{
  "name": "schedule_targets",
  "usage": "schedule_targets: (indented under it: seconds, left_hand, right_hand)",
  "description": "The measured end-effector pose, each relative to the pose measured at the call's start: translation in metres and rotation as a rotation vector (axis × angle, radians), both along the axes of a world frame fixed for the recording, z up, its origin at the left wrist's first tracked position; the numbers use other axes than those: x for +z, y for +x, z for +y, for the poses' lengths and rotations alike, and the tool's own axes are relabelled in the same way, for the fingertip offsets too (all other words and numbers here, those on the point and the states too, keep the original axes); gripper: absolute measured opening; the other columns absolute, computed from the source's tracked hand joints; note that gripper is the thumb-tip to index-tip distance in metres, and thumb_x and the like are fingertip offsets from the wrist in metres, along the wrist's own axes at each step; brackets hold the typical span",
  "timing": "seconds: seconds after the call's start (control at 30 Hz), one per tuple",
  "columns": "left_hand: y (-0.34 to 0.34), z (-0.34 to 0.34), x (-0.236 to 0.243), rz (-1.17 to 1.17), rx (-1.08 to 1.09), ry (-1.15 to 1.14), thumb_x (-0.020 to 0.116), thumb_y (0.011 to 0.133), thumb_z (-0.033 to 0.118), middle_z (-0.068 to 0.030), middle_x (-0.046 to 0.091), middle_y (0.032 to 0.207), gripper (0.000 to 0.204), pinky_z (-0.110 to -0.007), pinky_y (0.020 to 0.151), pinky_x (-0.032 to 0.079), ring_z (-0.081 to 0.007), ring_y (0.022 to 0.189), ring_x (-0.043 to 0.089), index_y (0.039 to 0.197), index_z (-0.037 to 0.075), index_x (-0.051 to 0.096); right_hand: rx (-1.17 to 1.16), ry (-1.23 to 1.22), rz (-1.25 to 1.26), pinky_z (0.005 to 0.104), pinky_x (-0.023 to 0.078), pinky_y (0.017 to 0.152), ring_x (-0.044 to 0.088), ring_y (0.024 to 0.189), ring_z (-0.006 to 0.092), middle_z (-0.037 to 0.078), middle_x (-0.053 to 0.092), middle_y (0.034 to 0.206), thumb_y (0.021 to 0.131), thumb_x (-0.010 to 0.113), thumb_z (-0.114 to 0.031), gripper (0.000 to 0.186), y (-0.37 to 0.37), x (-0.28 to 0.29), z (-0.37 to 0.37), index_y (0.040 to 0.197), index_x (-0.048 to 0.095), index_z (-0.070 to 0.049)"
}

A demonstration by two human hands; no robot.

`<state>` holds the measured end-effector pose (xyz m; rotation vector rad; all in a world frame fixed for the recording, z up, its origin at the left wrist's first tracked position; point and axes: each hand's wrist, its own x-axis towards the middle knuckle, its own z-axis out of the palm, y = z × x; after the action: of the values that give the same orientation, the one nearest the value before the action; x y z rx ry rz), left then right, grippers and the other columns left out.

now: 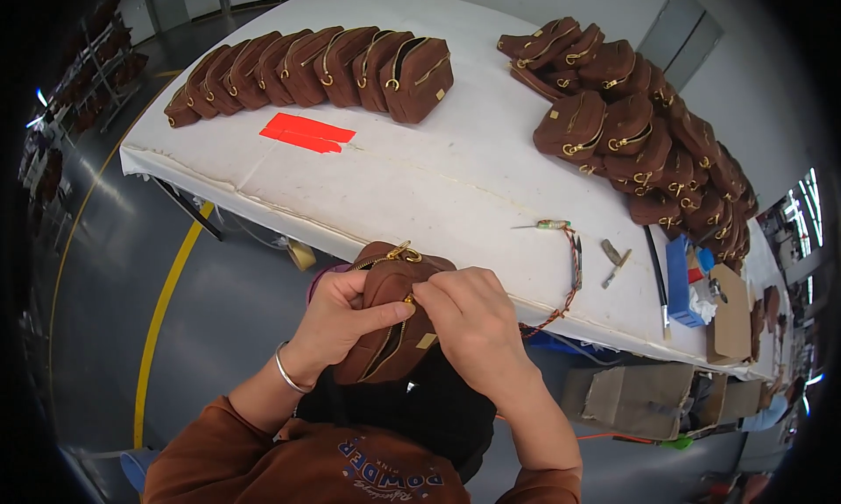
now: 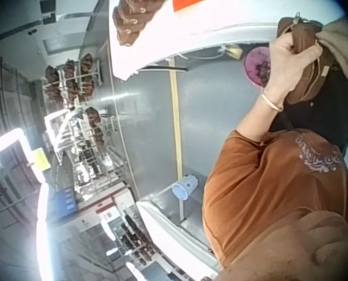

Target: Inspecting and finishing leather handbags by trimming threads and marking.

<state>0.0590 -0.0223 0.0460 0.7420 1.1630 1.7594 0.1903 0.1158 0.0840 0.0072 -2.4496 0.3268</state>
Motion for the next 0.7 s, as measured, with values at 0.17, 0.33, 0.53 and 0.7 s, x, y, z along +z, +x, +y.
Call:
schedule_targets:
  seconds: [0.17,0.33,0.53,0.7]
  left_hand:
    - [0.001,0.001,-0.002,0.041,0.008,-0.032,0.072,0.087,0.002,-0.0012,0.070,0.091,0.019,-0.021,0.072,0.052,-0.0043,0.082,0.061,0.104,-0.003,0.070]
    - [0.003,0.002,-0.015,0.043,0.017,-0.053,0.071,0.086,0.001,0.0002,0.069,0.089,0.016,-0.020,0.072,0.051,-0.0036,0.082,0.060,0.101,-0.003,0.069]
    - [0.002,0.002,-0.014,-0.021,-0.010,-0.029,0.070,0.087,0.000,-0.0012,0.069,0.094,0.019,-0.022,0.075,0.052,-0.0050,0.086,0.062,0.105,-0.003,0.068]
    - [-0.003,-0.004,-0.013,-0.096,-0.019,0.034,0.069,0.088,0.000,-0.0041,0.068,0.104,0.027,-0.024,0.081,0.054,-0.0079,0.092,0.064,0.114,-0.003,0.065]
  right_hand:
    - [0.046,0.245,-0.114,0.0368,0.047,0.075,0.058,0.079,0.0258,0.011,0.056,0.084,0.065,0.064,-0.004,0.031,-0.002,0.007,-0.003,0.094,0.062,0.004]
    - [0.029,0.257,-0.209,0.0379,0.049,0.072,0.060,0.077,0.0272,0.010,0.059,0.087,0.065,0.070,-0.002,0.032,0.000,0.004,-0.007,0.096,0.062,0.002]
    - [0.005,0.134,-0.050,0.0363,0.049,0.069,0.061,0.074,0.0262,0.009,0.060,0.081,0.065,0.074,0.002,0.028,-0.005,-0.020,0.000,0.091,0.063,0.000]
    - [-0.026,-0.326,0.170,0.0309,0.050,0.060,0.062,0.070,0.0217,0.010,0.063,0.079,0.070,0.072,0.009,0.021,-0.001,-0.019,-0.004,0.087,0.064,-0.001]
